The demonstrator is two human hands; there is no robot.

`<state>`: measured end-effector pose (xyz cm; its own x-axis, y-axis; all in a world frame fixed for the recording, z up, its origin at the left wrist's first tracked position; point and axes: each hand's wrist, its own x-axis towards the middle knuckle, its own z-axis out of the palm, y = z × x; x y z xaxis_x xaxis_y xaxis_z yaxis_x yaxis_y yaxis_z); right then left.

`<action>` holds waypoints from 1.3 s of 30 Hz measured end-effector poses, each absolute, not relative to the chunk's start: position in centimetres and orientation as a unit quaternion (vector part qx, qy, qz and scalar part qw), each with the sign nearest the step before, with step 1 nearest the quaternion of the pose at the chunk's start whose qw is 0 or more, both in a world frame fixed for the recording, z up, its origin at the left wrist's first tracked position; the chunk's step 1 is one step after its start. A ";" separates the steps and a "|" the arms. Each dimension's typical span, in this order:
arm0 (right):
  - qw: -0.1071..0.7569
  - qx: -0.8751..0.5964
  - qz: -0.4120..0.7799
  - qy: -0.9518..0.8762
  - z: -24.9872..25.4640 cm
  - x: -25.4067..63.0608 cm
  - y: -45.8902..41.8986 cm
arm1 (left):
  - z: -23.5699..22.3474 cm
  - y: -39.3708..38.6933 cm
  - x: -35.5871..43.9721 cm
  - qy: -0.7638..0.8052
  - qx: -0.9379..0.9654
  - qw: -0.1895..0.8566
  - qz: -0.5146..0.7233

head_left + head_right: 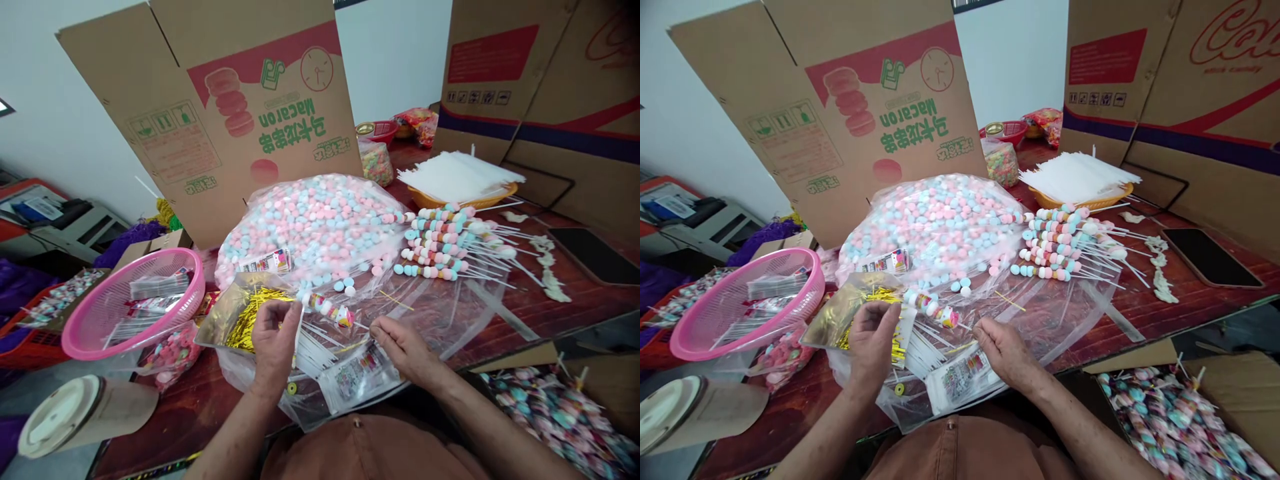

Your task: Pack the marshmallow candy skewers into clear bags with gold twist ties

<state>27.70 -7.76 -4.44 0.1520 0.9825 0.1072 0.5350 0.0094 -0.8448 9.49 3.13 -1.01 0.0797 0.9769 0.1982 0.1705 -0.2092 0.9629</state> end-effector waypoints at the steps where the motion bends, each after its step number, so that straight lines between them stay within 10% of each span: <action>1: 0.423 -0.634 0.314 -0.566 -4.4 27.4 -7.9 | -1.2 2.9 9.4 0.493 0.513 0.492 0.502; 7: 0.441 -0.552 0.477 -0.523 -3.8 24.3 -8.0 | 0.7 3.8 11.8 0.362 0.221 0.800 0.423; 17: 0.455 -0.561 0.509 -0.469 -3.3 22.5 -8.1 | -0.3 2.8 13.6 0.382 0.162 0.797 0.440; 24: 0.329 -0.634 0.102 -0.693 -3.8 25.1 -8.0 | -0.1 4.7 11.5 0.514 0.226 0.742 0.367; 33: 0.430 -0.574 0.496 -0.489 -3.0 24.4 -8.2 | -0.8 2.5 12.2 0.306 0.246 0.830 0.396; 39: 0.341 -0.665 0.241 -0.620 -4.0 23.6 -8.1 | 1.0 2.7 13.1 0.413 0.098 0.820 0.383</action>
<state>23.57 -8.12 -3.96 0.1161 0.9880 0.1018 0.6598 -0.0001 -0.7514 13.08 2.71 1.02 0.3655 0.7095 -0.6025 -0.5480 0.6872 0.4769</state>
